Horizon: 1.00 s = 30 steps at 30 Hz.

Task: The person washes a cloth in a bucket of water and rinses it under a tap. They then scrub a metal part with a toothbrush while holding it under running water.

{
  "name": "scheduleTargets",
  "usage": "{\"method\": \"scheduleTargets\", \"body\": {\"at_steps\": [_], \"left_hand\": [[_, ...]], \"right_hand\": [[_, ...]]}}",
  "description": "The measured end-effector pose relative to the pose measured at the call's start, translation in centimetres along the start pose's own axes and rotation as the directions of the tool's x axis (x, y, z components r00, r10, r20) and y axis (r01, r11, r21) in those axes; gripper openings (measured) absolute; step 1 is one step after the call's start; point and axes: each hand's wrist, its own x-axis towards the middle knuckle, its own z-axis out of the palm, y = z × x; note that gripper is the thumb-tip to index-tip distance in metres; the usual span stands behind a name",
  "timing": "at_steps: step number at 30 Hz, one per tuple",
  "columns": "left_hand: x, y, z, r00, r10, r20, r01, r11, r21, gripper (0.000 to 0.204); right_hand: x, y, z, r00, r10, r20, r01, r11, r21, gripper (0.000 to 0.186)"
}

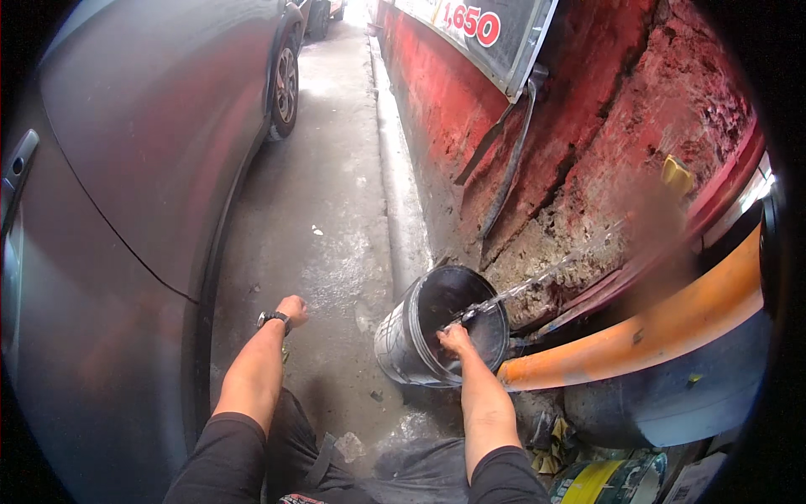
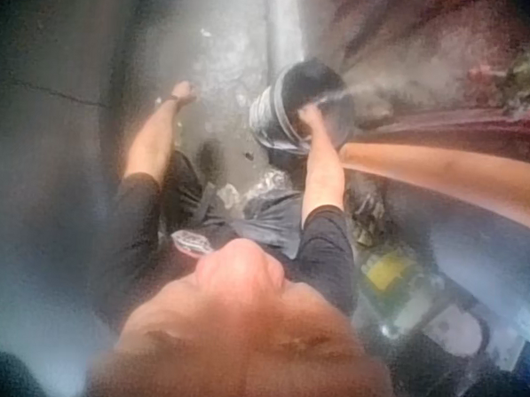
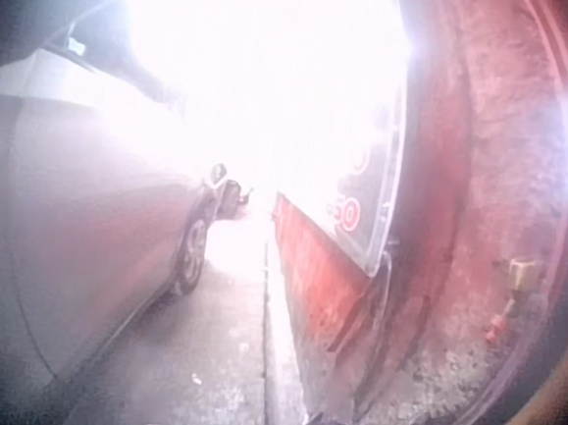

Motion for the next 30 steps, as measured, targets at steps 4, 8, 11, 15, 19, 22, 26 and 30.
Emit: {"method": "scheduleTargets", "body": {"at_steps": [4,8,11,15,19,22,26,30], "left_hand": [[-0.4,2.0,-1.0,0.990,-0.057,0.133,0.050,0.997,0.056,0.025],[-0.4,2.7,-1.6,0.998,-0.019,0.066,0.018,1.000,0.020,0.024],[-0.4,4.5,-2.0,0.995,0.070,-0.072,-0.079,0.988,-0.136,0.027],[-2.1,12.5,-7.1,0.976,0.207,0.063,-0.161,0.890,-0.427,0.038],[-8.2,22.9,-9.6,0.711,0.699,0.080,-0.420,0.513,-0.749,0.029],[-16.7,28.0,-11.0,0.407,0.912,0.057,-0.273,0.181,-0.945,0.024],[-25.8,30.5,-9.8,-0.067,0.993,0.098,-0.060,0.094,-0.994,0.049],[-29.5,29.3,-8.5,-0.022,0.978,0.209,0.182,0.210,-0.961,0.050]], "right_hand": [[-0.6,-0.8,-0.2,1.000,0.007,0.026,-0.008,1.000,0.008,0.030],[-0.8,-1.6,-1.2,1.000,-0.017,0.018,0.016,0.999,0.040,0.031],[-2.1,-2.1,-1.6,0.967,-0.209,-0.148,0.207,0.978,-0.030,0.030],[-2.3,-5.9,-3.7,0.898,0.344,0.273,-0.436,0.779,0.451,0.028],[-1.7,-4.2,-3.9,0.880,0.414,0.233,-0.474,0.736,0.483,0.028],[-1.2,-3.5,-3.0,0.888,0.395,0.237,-0.460,0.735,0.498,0.026],[0.0,-2.9,-1.4,0.903,0.324,0.281,-0.427,0.609,0.669,0.022],[-0.7,-1.7,-2.9,0.866,0.394,0.308,-0.499,0.658,0.563,0.027]]}}
